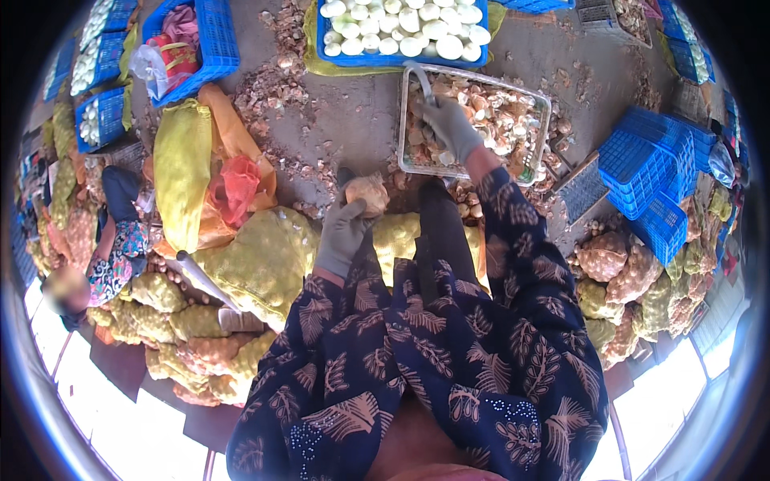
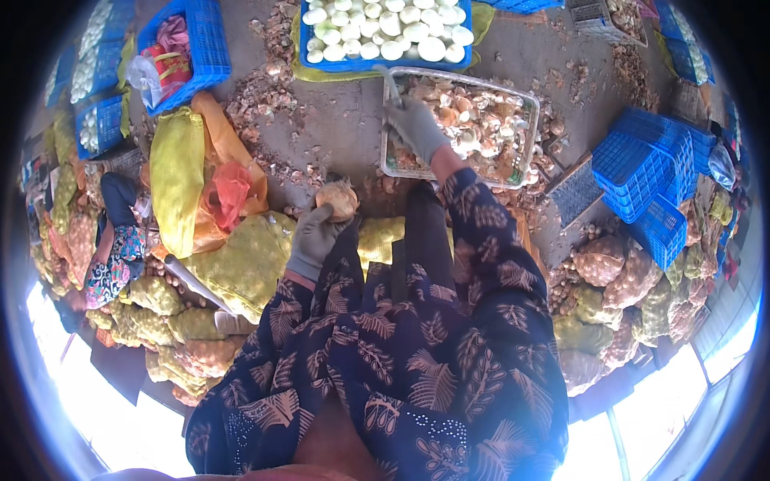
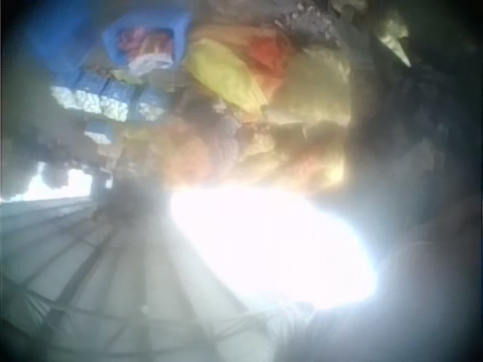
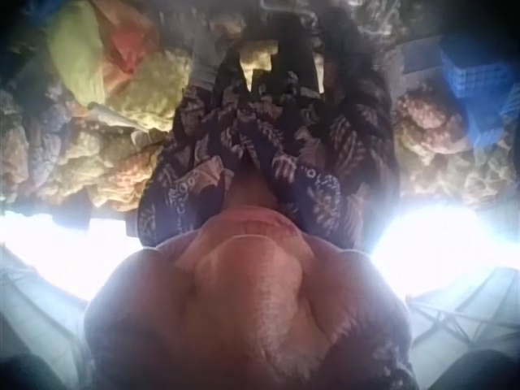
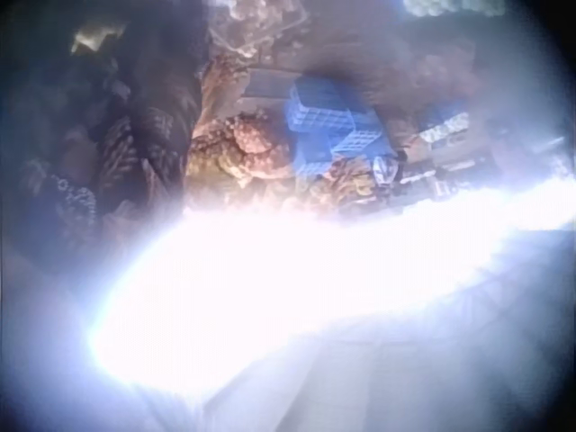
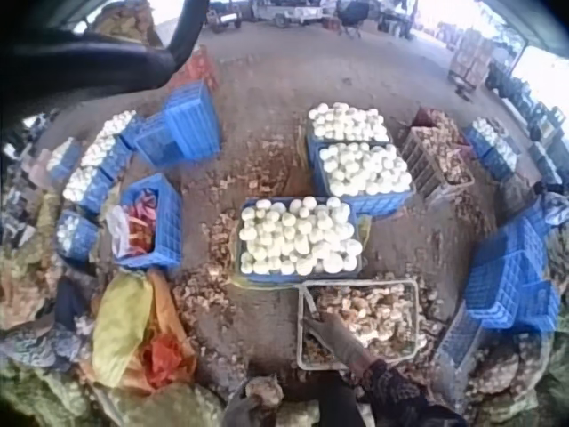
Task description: The person sits on the floor and peels onions one by one using a small knife. They place the peeled onions into a blue crate and discard the peels into a separate container.
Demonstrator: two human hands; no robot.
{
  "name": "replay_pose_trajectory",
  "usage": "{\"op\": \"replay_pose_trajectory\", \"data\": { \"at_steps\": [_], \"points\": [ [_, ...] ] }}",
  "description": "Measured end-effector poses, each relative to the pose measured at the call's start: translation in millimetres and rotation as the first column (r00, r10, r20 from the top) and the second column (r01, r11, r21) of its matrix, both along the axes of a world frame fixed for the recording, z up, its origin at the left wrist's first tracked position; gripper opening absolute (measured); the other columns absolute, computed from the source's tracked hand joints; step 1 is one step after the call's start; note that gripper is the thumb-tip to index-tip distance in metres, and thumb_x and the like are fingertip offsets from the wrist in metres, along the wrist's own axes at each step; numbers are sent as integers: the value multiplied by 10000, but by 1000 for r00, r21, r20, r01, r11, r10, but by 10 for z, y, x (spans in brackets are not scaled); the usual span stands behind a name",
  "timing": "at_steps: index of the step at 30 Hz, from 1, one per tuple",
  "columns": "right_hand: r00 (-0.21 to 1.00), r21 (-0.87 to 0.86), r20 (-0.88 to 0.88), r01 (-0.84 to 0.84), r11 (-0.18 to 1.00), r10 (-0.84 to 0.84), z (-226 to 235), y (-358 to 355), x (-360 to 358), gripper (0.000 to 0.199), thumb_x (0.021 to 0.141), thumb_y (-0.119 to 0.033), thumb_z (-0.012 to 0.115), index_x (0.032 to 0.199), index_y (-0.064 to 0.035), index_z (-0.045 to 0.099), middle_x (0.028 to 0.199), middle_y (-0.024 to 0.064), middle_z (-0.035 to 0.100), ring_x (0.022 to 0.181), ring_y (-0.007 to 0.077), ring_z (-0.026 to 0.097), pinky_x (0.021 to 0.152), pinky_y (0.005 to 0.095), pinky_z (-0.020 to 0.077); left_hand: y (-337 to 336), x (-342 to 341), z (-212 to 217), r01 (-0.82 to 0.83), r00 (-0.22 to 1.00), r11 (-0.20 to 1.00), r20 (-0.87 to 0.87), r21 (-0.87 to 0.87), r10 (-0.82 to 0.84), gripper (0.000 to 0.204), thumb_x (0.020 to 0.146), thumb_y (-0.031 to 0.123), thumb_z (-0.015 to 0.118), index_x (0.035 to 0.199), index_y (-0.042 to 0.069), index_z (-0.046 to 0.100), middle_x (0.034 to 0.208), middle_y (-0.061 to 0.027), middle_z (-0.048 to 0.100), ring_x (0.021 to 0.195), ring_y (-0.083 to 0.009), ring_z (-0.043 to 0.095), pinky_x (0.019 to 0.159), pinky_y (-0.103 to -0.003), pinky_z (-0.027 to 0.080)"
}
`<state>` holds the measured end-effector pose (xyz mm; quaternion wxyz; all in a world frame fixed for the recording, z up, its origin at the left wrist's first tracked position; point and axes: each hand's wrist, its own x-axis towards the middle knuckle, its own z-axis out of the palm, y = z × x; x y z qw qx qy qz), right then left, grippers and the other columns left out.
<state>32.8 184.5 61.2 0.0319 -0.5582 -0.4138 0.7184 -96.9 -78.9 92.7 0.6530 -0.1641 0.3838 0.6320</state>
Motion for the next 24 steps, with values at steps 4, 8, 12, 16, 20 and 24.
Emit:
{"op": "replay_pose_trajectory", "data": {
  "at_steps": [4, 8, 12, 16, 20, 24],
  "points": [
    [987, -151, -158, 2, 989, -26, 271, -682, 166, 302, 938, -182, 714, 1145, 13, 614, 845, 38, 658, 681, 95, 628, 557, 243, 508, 243, -48, 93, 11, 984, 1000, -177, -11, -13, 536, 882, 0, 623, 1389, 10, 450, 1297, -154, 576, 1159, -298, 620, 953, -420, 564],
    [977, -254, -201, 22, 967, -75, 448, -923, 138, 397, 907, -133, 744, 1234, 24, 581, 930, 24, 650, 772, 80, 614, 658, 239, 524, 408, 15, 158, 111, 957, 992, -261, -59, -123, 533, 824, -42, 688, 1322, -10, 499, 1215, -125, 615, 1038, -244, 674, 847, -361, 621],
    [955, -36, -285, 78, 996, -85, 216, -1116, 215, 490, 890, -108, 757, 1309, 29, 542, 989, 10, 625, 844, 61, 586, 738, 227, 515, 462, 71, 188, 194, 955, 980, -220, -51, -201, 546, 809, -48, 703, 1319, -24, 510, 1202, -126, 624, 1009, -238, 684, 829, -354, 629],
    [949, 51, -313, 51, 997, -33, 251, -1181, 294, 529, 887, -86, 750, 1352, 16, 519, 1023, -2, 610, 856, 51, 575, 761, 211, 504, 412, 75, 155, 258, 949, 963, -166, -75, -267, 547, 832, -1, 694, 1342, -34, 498, 1189, -134, 631, 1016, -242, 685, 859, -352, 612],
    [949, 161, -314, 50, 986, 4, 227, -1223, 379, 477, 883, -92, 746, 1306, 11, 552, 954, -13, 629, 826, 48, 573, 740, 221, 504, 379, 88, 142, 279, 960, 960, -25, -9, -279, 516, 872, 39, 674, 1349, -42, 493, 1165, -138, 645, 1025, -244, 686, 873, -353, 600],
    [962, 171, -270, 26, 985, 22, 193, -1213, 386, 427, 883, -112, 741, 1260, 12, 583, 888, -18, 645, 819, 57, 582, 736, 237, 510, 289, 115, 3, 284, 959, 959, -23, 12, -283, 488, 902, 62, 650, 1352, -40, 492, 1154, -133, 653, 1017, -238, 690, 870, -368, 597]
  ]
}}
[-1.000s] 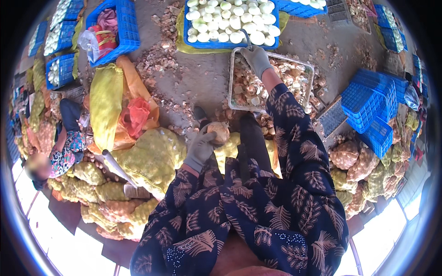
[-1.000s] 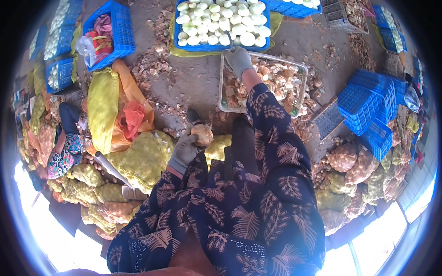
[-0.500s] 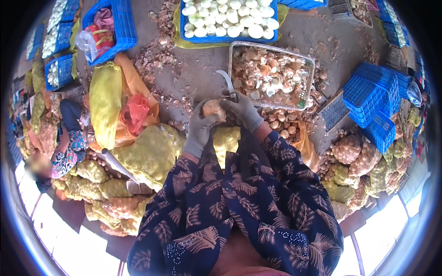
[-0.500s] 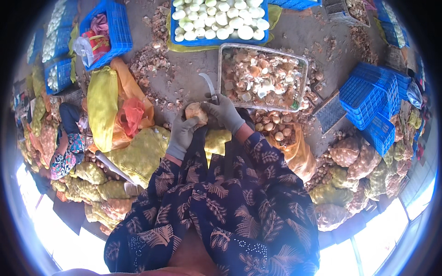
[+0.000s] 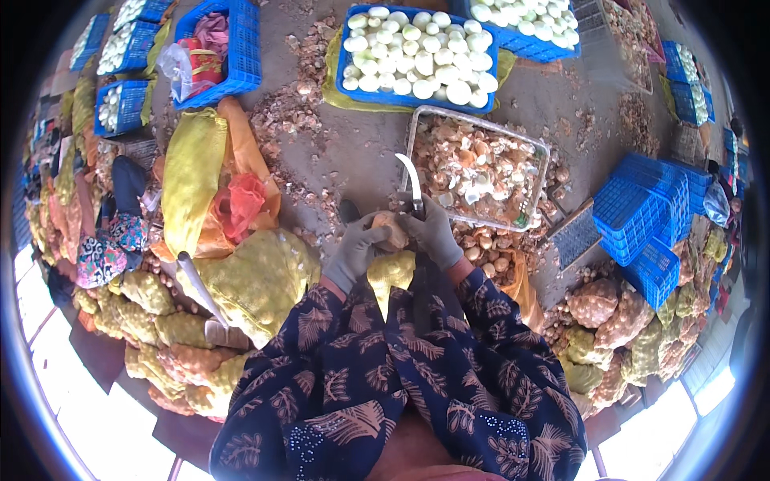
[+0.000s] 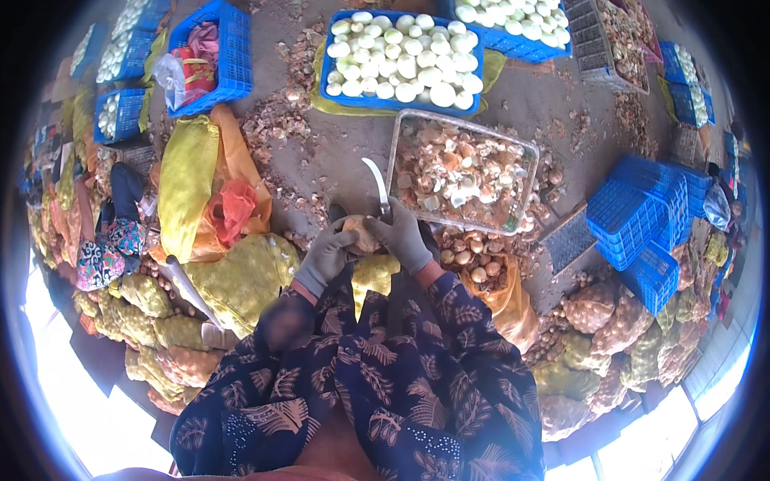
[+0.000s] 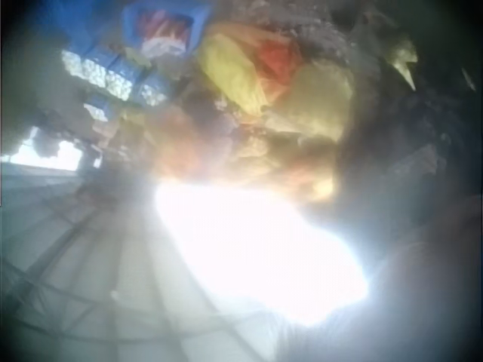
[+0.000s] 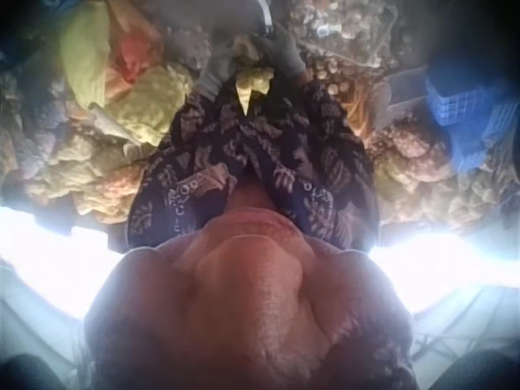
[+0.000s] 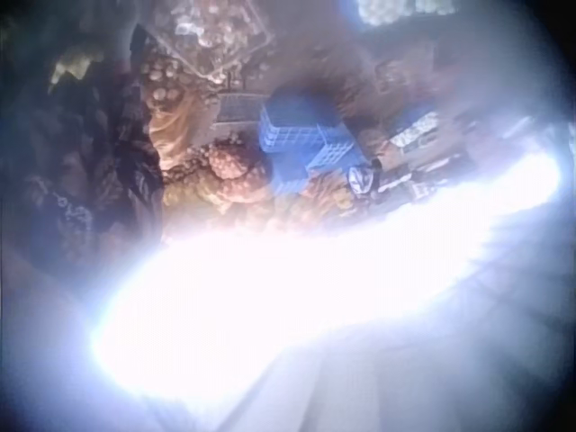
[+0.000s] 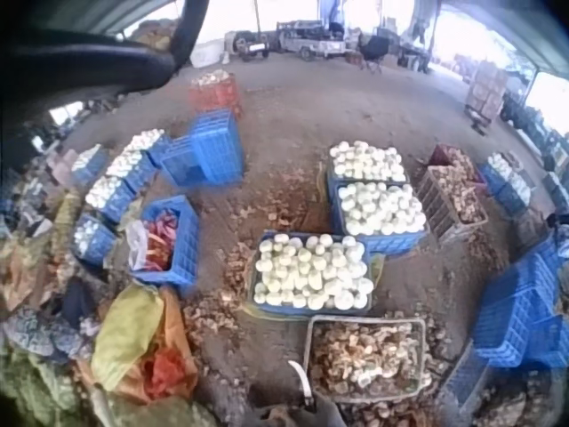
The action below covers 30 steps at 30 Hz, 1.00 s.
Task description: The person sits on the floor and peels onions one by one using a small knife. They place the peeled onions into a blue crate and discard the peels into a separate container.
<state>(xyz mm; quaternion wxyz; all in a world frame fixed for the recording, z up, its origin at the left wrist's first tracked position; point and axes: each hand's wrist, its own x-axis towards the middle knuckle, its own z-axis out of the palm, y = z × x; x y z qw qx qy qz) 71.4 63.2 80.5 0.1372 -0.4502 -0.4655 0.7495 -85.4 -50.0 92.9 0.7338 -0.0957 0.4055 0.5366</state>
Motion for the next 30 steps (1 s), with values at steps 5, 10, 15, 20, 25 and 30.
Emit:
{"op": "replay_pose_trajectory", "data": {
  "at_steps": [5, 10, 15, 20, 25, 30],
  "points": [
    [995, 32, 73, -71, 997, 68, 354, -27, -151, 366, 901, -127, 718, 1204, 48, 613, 927, 13, 679, 796, 69, 592, 711, 262, 520, -240, 26, 115, 53, 982, 997, -180, -49, -61, 527, 923, 187, 695, 1375, 15, 484, 1167, -93, 638, 1038, -207, 663, 877, -351, 581],
    [1000, -189, -1, 23, 982, -24, 392, -16, 5, 351, 909, -69, 684, 1229, 47, 601, 956, 40, 693, 811, 101, 635, 747, 258, 535, -260, 195, 203, -98, 995, 988, -8, 116, 100, 586, 941, 302, 689, 1414, 51, 451, 1192, -70, 622, 1088, -184, 634, 901, -330, 552],
    [987, -23, -146, -78, 997, 74, 534, -208, -95, 346, 892, -68, 695, 1218, 13, 607, 990, 24, 694, 853, 89, 637, 753, 254, 533, -461, 128, 253, -172, 985, 984, 24, 51, 171, 492, 987, 318, 631, 1374, 46, 497, 1175, -46, 632, 1061, -163, 631, 926, -321, 535],
    [967, 268, -20, -238, 934, 252, 861, -287, -212, 447, 820, -64, 748, 1237, 11, 604, 980, 41, 698, 876, 111, 638, 796, 279, 533, -447, 100, 389, -153, 982, 987, -109, 43, 157, 424, 992, 309, 632, 1317, 50, 549, 1120, -30, 641, 1016, -132, 633, 850, -294, 556],
    [956, 335, 106, -294, 895, 274, 746, -336, -238, 350, 838, -94, 751, 1158, -12, 637, 896, 18, 666, 832, 92, 605, 780, 267, 516, -563, 105, 246, -146, 980, 988, -129, 47, 150, 415, 994, 301, 630, 1309, 39, 564, 1106, -28, 657, 955, -119, 640, 845, -267, 537],
    [986, 171, 106, -145, 975, 128, 656, -252, 101, 307, 869, -90, 715, 1156, -15, 637, 880, 4, 645, 799, 79, 577, 743, 262, 504, -322, 268, 395, -153, 988, 988, -3, 5, 153, 333, 976, 189, 641, 1256, 21, 576, 1133, -84, 661, 1023, -197, 652, 899, -347, 556]
  ]
}}
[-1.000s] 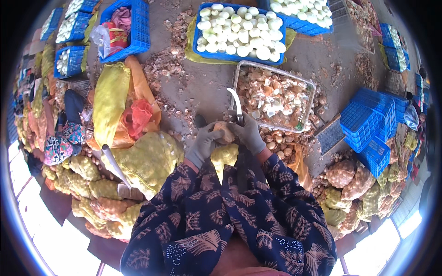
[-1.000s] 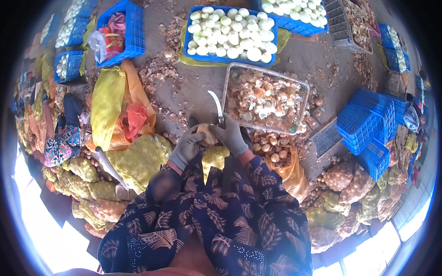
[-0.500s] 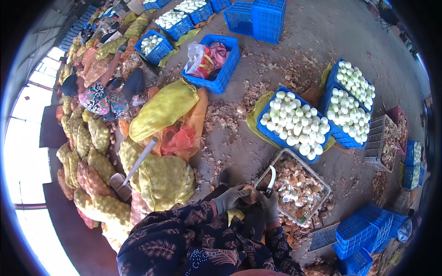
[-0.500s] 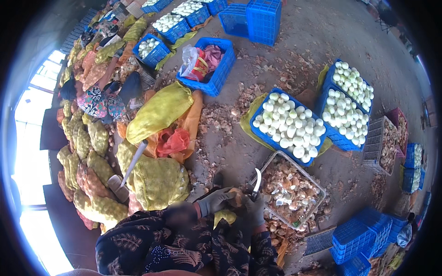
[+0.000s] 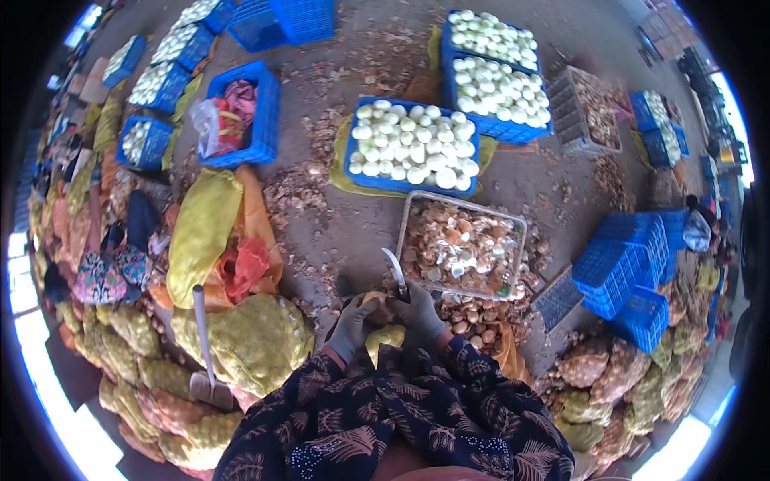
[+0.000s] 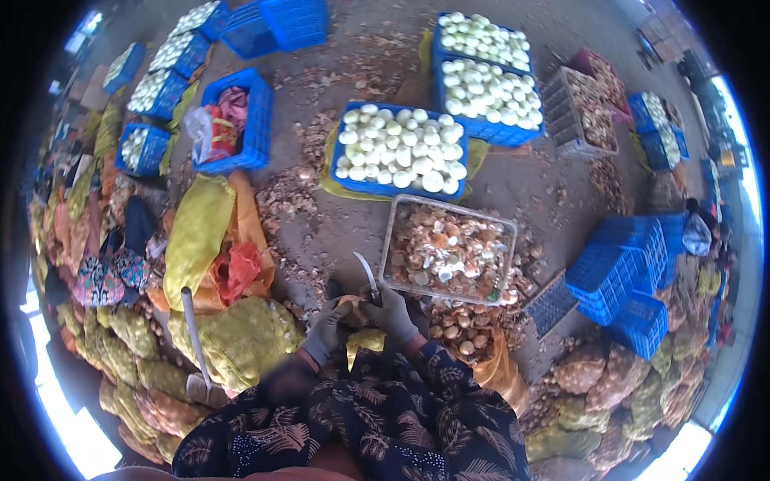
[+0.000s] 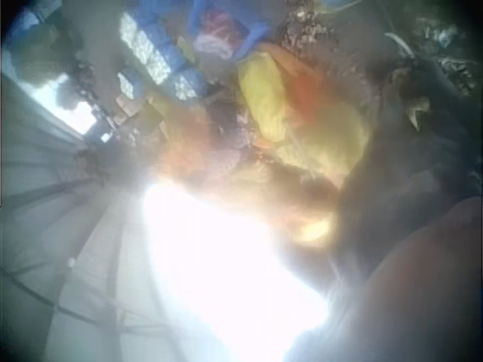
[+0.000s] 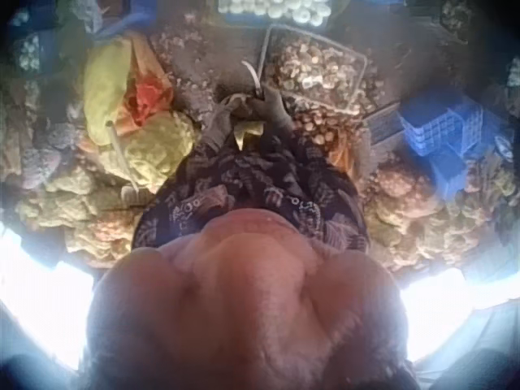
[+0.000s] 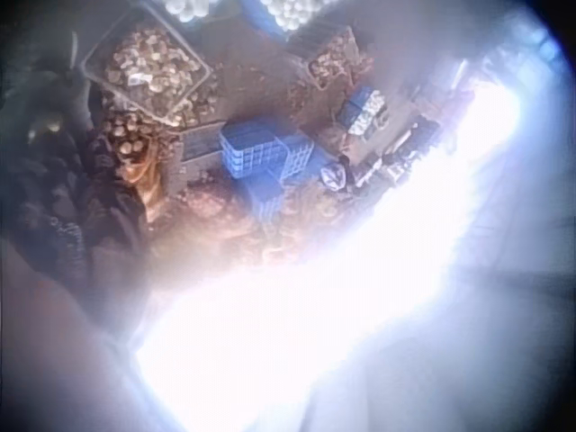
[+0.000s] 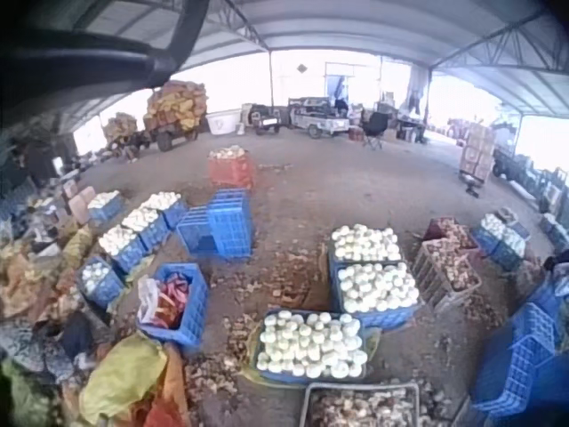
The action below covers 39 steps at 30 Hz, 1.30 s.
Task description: The person sits on the floor and peels onions one by one using a small knife. They place the peeled onions into a blue crate and discard the peels into a separate container.
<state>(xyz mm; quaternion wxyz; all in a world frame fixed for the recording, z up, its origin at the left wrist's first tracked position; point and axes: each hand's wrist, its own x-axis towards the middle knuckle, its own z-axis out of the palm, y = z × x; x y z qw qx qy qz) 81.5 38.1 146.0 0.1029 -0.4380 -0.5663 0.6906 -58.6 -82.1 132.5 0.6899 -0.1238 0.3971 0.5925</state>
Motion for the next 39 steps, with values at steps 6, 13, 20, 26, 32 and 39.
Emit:
{"op": "replay_pose_trajectory", "data": {
  "at_steps": [6, 13, 20, 26, 32, 39],
  "points": [
    [986, -279, -89, 110, 954, -139, 13, -156, 268, 266, 933, -77, 656, 1176, 15, 598, 819, -15, 590, 691, 54, 535, 626, 211, 450, -84, 81, -121, -135, 990, 984, 33, -114, 140, 353, 952, 153, 625, 1279, 28, 576, 1207, -94, 637, 1120, -252, 622, 984, -420, 522],
    [956, -527, 127, 292, 798, -266, -262, -12, 229, 146, 989, -172, 604, 1065, -50, 631, 699, 0, 597, 484, 74, 508, 410, 233, 390, -260, -42, -262, -65, 996, 994, 55, -83, 70, 465, 928, 167, 618, 1366, 38, 529, 1278, -122, 609, 1157, -299, 616, 981, -513, 532],
    [964, -106, 227, 168, 980, -141, -926, 687, -232, 216, 958, -211, 641, 919, 2, 635, 698, 49, 642, 561, 121, 580, 495, 311, 467, -411, 2, -346, -114, 982, 985, 134, -127, 131, 467, 959, 125, 613, 1388, 13, 470, 1341, -156, 559, 1219, -330, 576, 1025, -497, 512],
    [923, 162, 373, 29, 986, -88, -1531, 1268, -571, 358, 898, -332, 656, 985, 15, 659, 857, 216, 709, 843, 355, 708, 754, 424, 544, -328, 9, -226, -134, 982, 985, 120, -113, 147, 429, 979, 91, 583, 1388, 70, 455, 1345, -156, 549, 1235, -335, 569, 996, -501, 534],
    [883, 151, 468, -120, 981, 36, -1365, 1479, -1163, 418, 888, -366, 637, 1014, 32, 661, 1003, 286, 696, 1006, 417, 674, 892, 467, 516, -438, -89, -307, -210, 967, 971, 123, -113, 224, 445, 975, 93, 593, 1395, 62, 450, 1347, -154, 547, 1222, -338, 578, 995, -504, 532],
    [868, 171, 491, -179, 969, 74, -1441, 1577, -1563, 421, 884, -356, 627, 1015, 43, 649, 935, 271, 699, 943, 415, 684, 851, 459, 528, -551, -89, -369, -205, 971, 972, 103, -116, 217, 453, 975, 105, 593, 1401, 39, 451, 1325, -148, 562, 1196, -311, 599, 970, -499, 548]
  ]
}}
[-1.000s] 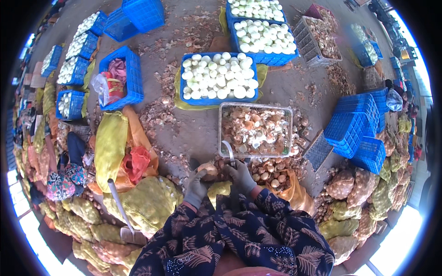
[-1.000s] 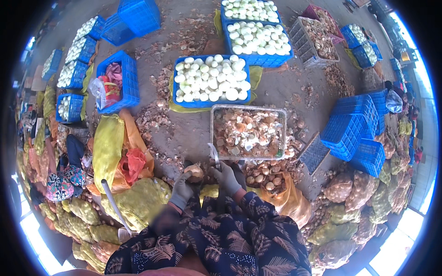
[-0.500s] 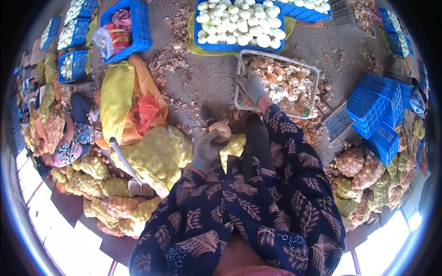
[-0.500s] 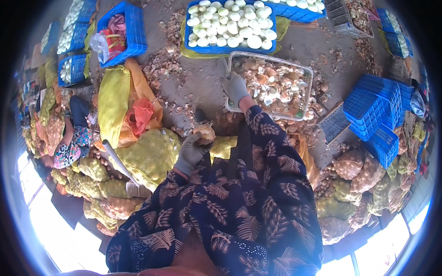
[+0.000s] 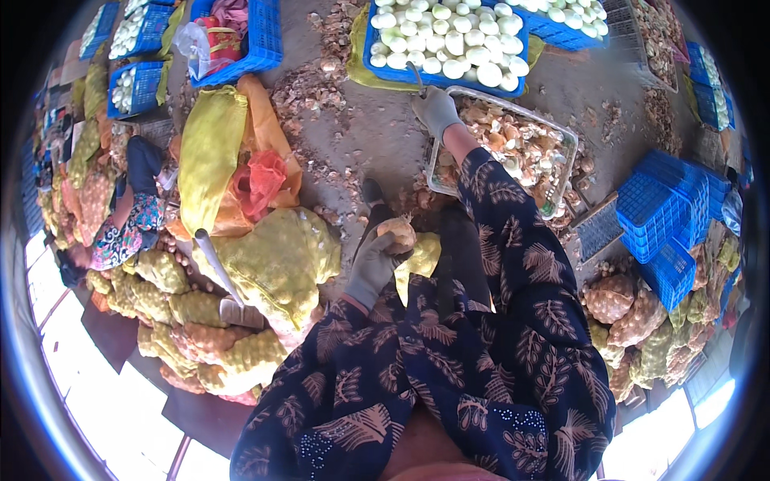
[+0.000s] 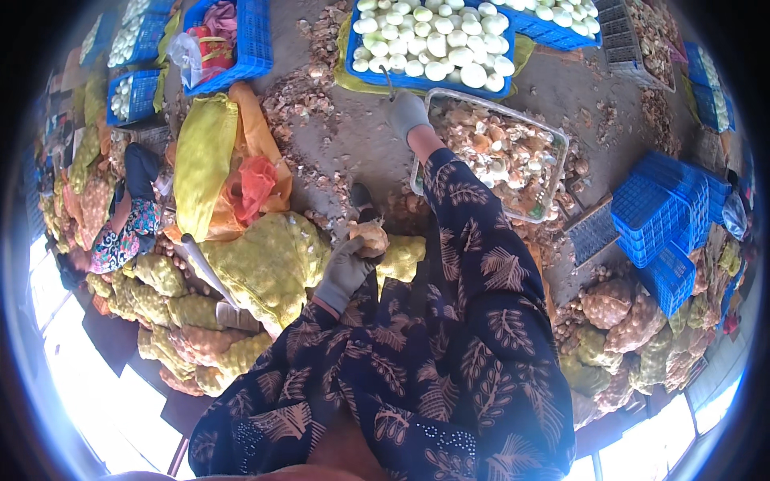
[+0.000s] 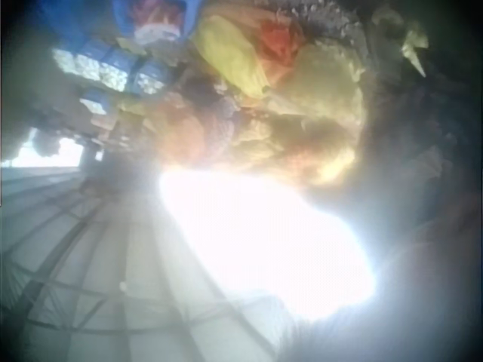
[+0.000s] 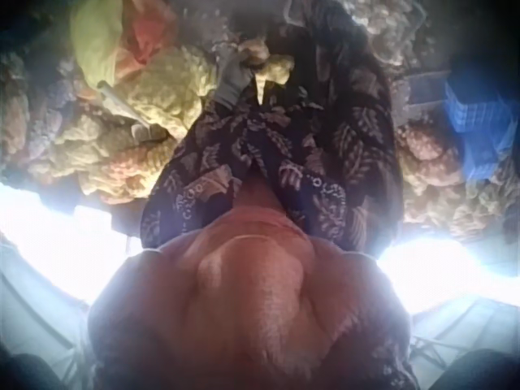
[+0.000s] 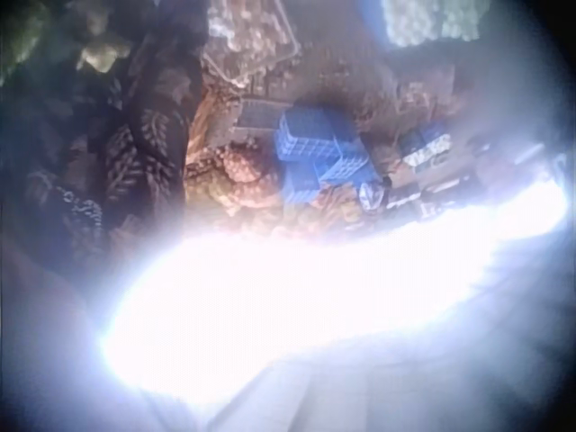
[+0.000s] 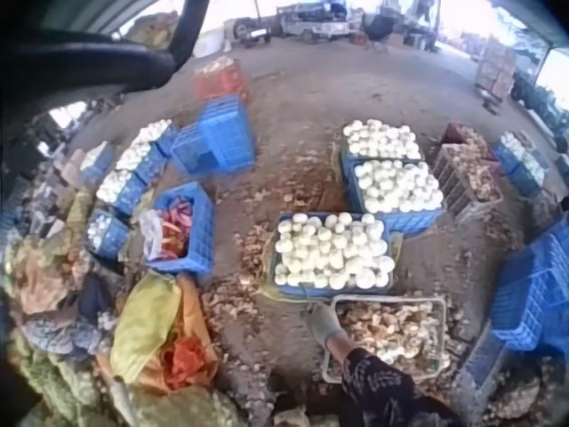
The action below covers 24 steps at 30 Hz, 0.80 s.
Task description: The person sits on the floor and peels onions one by one using a small knife. They place the peeled onions into a blue crate and discard the peels into a separate container.
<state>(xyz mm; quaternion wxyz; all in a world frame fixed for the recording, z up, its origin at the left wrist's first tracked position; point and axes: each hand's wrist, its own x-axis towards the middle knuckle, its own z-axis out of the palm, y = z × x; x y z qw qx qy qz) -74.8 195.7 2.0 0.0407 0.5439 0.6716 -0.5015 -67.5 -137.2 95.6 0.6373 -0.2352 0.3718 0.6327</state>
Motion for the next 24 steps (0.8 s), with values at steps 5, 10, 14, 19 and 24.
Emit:
{"op": "replay_pose_trajectory", "data": {
  "at_steps": [5, 10, 14, 19, 24],
  "points": [
    [993, 189, 60, -111, 976, 101, -130, 45, -217, 404, 884, -347, 638, 983, 44, 633, 864, 233, 702, 834, 365, 708, 747, 437, 548, -23, -42, 27, -20, 1000, 1000, -7, -19, 20, 454, 965, 108, 606, 1388, 35, 461, 1316, -143, 569, 1168, -300, 616, 925, -492, 575],
    [991, 33, 81, -106, 994, 103, 9, 117, -234, 429, 898, -374, 643, 1003, 42, 637, 815, 189, 693, 727, 323, 706, 652, 412, 545, -34, -126, -64, -71, 997, 997, -15, 8, 71, 489, 947, 97, 623, 1402, 56, 448, 1341, -140, 545, 1195, -308, 592, 957, -484, 557],
    [967, -568, -170, 63, 821, -191, 366, -405, 144, 314, 911, -285, 684, 1024, 8, 685, 846, 137, 728, 752, 211, 696, 678, 324, 556, 27, -382, -97, -79, 978, 997, -197, -22, 73, 516, 936, 81, 621, 1418, 76, 436, 1379, -143, 515, 1240, -328, 560, 993, -469, 538],
    [869, -524, -341, 142, 840, -360, 471, -1035, 843, 220, 942, -186, 670, 1061, -2, 660, 774, 26, 668, 638, 62, 577, 551, 232, 474, 555, -545, -218, 6, 957, 998, -290, 60, 12, 505, 913, -15, 579, 1394, 57, 446, 1331, -177, 551, 1208, -339, 588, 1021, -492, 525],
    [953, 11, -301, -8, 1000, 11, 1068, -1352, 1262, 335, 905, -137, 675, 1217, -25, 624, 828, 111, 686, 671, 211, 657, 615, 316, 513, 834, -370, -119, 22, 938, 999, -347, 47, -4, 522, 899, -59, 595, 1388, 28, 435, 1323, -167, 557, 1217, -321, 586, 1034, -486, 518]
  ]
}}
